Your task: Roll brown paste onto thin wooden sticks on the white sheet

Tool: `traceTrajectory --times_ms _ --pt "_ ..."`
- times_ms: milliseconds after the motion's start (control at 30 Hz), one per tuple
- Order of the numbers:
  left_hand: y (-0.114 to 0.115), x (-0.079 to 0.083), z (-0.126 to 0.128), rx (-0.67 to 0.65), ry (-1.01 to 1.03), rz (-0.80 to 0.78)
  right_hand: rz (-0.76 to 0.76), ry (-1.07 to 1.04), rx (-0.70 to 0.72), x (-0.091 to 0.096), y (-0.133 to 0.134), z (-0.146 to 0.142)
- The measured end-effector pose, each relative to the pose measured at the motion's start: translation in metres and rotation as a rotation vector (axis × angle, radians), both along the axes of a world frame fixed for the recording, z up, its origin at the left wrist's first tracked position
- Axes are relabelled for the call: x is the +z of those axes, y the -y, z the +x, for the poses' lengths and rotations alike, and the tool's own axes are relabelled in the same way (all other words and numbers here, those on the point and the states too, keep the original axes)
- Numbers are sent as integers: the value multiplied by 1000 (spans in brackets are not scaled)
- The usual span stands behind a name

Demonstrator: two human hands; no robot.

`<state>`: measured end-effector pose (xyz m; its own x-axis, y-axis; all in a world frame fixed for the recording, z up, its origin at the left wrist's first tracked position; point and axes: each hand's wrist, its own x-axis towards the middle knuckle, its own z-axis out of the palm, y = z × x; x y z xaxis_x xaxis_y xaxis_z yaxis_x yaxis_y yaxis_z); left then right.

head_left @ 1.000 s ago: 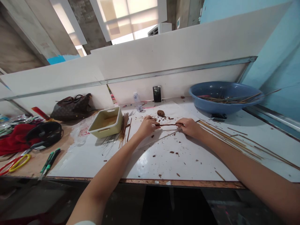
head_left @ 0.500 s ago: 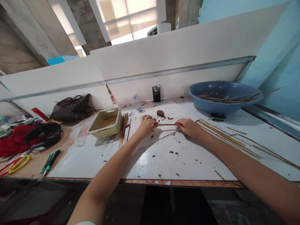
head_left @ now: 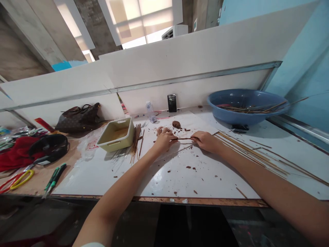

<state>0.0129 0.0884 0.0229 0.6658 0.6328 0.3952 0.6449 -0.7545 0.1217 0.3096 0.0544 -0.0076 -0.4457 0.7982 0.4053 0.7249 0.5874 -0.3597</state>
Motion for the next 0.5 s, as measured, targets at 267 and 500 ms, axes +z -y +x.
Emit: traceTrajectory --times_ms 267,500 --pt "-1 -6 3 6 51 16 44 -6 10 -1 0 1" --pt "4 -1 3 18 29 46 55 -33 27 1 1 -1"
